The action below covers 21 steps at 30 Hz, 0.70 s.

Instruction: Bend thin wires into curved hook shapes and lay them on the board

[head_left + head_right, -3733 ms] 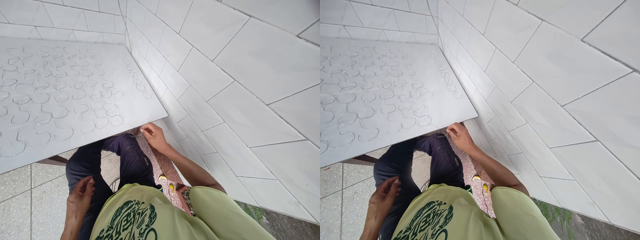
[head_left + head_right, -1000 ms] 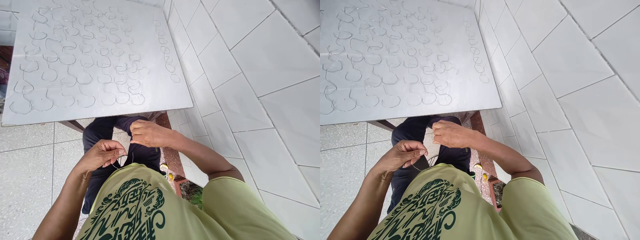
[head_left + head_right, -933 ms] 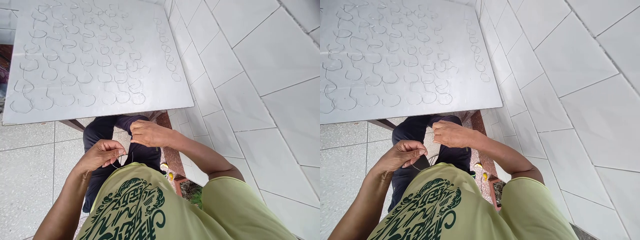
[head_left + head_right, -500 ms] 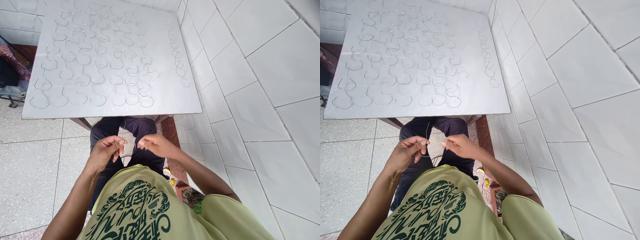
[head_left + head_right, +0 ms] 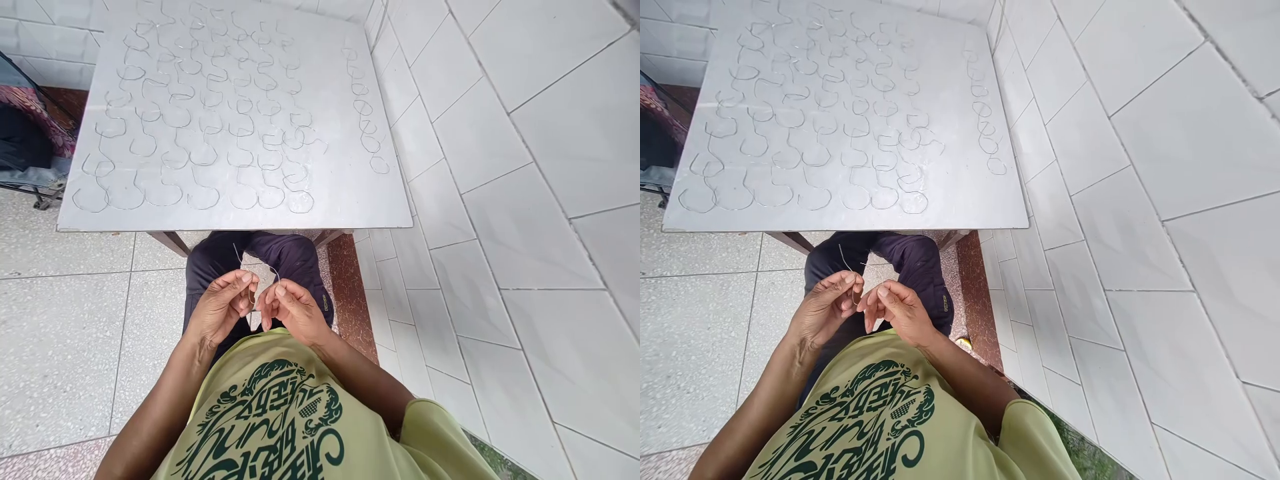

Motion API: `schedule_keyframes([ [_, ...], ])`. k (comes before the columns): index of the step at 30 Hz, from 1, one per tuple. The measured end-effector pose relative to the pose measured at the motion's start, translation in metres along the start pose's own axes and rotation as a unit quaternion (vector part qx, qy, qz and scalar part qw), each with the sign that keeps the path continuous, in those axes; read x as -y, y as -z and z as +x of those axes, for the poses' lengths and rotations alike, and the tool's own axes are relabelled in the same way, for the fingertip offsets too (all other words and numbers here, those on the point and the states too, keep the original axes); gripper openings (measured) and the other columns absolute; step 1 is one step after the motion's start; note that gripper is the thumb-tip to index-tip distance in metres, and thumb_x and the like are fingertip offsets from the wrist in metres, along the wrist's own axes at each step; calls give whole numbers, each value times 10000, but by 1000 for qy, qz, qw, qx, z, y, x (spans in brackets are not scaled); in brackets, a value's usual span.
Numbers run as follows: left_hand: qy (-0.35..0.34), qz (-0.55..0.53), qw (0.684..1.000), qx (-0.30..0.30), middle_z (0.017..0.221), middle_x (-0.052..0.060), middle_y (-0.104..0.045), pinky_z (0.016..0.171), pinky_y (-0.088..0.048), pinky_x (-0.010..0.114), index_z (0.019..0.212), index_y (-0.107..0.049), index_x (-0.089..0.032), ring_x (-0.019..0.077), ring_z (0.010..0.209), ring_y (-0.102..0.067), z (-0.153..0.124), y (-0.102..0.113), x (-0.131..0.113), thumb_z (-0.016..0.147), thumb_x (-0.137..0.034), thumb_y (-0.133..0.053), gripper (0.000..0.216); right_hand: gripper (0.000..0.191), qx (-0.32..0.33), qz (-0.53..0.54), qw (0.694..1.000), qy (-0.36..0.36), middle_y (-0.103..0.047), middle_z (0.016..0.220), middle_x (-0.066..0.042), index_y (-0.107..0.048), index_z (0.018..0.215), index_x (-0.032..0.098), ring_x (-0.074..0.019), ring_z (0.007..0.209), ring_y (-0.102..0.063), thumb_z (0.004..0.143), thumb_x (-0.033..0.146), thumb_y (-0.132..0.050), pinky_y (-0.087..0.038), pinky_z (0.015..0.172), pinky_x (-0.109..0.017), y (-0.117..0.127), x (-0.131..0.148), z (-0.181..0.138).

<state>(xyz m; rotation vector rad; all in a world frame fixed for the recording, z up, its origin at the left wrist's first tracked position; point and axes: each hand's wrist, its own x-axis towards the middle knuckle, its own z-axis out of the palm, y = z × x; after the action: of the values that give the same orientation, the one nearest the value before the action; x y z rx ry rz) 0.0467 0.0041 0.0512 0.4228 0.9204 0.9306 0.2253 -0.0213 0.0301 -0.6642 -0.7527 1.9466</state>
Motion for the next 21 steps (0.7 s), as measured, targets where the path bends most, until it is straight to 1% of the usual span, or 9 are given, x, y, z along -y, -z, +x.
schedule_keyframes([
  [2, 4, -14, 1000, 11, 770, 7, -630, 452, -409, 141, 838, -766, -115, 27, 513, -493, 0, 1, 0, 839, -342, -849, 242, 377, -2, 23, 1000, -3, -703, 877, -54, -639, 890, 183, -173, 676, -678, 999, 544, -649, -577, 630, -326, 0, 1, 2],
  [5, 4, -22, 999, 36, 754, 13, -621, 466, -423, 139, 770, -747, -103, 31, 532, -497, -2, 4, 2, 849, -352, -841, 278, 361, -10, 43, 999, -5, -684, 801, -41, -604, 822, 178, -189, 692, -694, 1001, 487, -660, -591, 640, -329, 2, 7, 7],
  [8, 3, -20, 998, 65, 773, 24, -628, 473, -444, 141, 740, -743, -99, 38, 553, -509, -4, 6, 4, 838, -336, -851, 278, 352, -20, 59, 998, -14, -672, 753, -32, -574, 758, 178, -192, 643, -691, 998, 422, -655, -591, 603, -326, 6, 13, 9],
  [11, 4, -11, 997, 71, 796, 31, -635, 482, -479, 155, 753, -750, -104, 49, 566, -529, -6, 8, 7, 855, -321, -836, 255, 347, -21, 71, 996, -40, -643, 720, -18, -567, 722, 176, -189, 604, -677, 982, 388, -657, -572, 532, -308, 11, 18, 9],
  [13, 3, -5, 998, 70, 802, 30, -631, 494, -507, 169, 770, -751, -108, 58, 576, -547, -6, 9, 8, 882, -319, -811, 246, 378, -11, 87, 994, -71, -615, 710, -6, -565, 711, 176, -175, 562, -650, 995, 414, -638, -525, 452, -277, 13, 21, 9],
  [15, 2, -1, 997, 73, 802, 26, -629, 485, -518, 176, 780, -748, -113, 64, 569, -560, -6, 10, 8, 897, -314, -794, 237, 455, 5, 98, 990, -103, -589, 701, -2, -559, 683, 175, -160, 534, -622, 1027, 470, -592, -484, 407, -256, 13, 24, 8],
  [17, 6, 1, 997, 80, 785, 23, -631, 449, -511, 176, 785, -743, -116, 66, 537, -560, -5, 12, 7, 906, -316, -783, 237, 533, 24, 99, 987, -125, -572, 688, -11, -552, 632, 169, -161, 555, -619, 1049, 501, -550, -486, 417, -255, 13, 27, 7],
  [19, 15, 5, 996, 89, 769, 24, -642, 421, -509, 180, 795, -742, -119, 74, 513, -569, -4, 14, 7, 913, -320, -774, 235, 570, 42, 97, 985, -139, -564, 669, -22, -543, 581, 164, -165, 590, -614, 1056, 481, -548, -505, 457, -261, 13, 29, 6],
  [21, 26, 10, 994, 104, 754, 25, -650, 415, -518, 189, 790, -735, -120, 83, 500, -582, -4, 17, 7, 920, -321, -764, 241, 580, 54, 102, 982, -147, -554, 640, -26, -523, 541, 165, -162, 600, -593, 1047, 444, -575, -494, 473, -255, 13, 29, 6],
])
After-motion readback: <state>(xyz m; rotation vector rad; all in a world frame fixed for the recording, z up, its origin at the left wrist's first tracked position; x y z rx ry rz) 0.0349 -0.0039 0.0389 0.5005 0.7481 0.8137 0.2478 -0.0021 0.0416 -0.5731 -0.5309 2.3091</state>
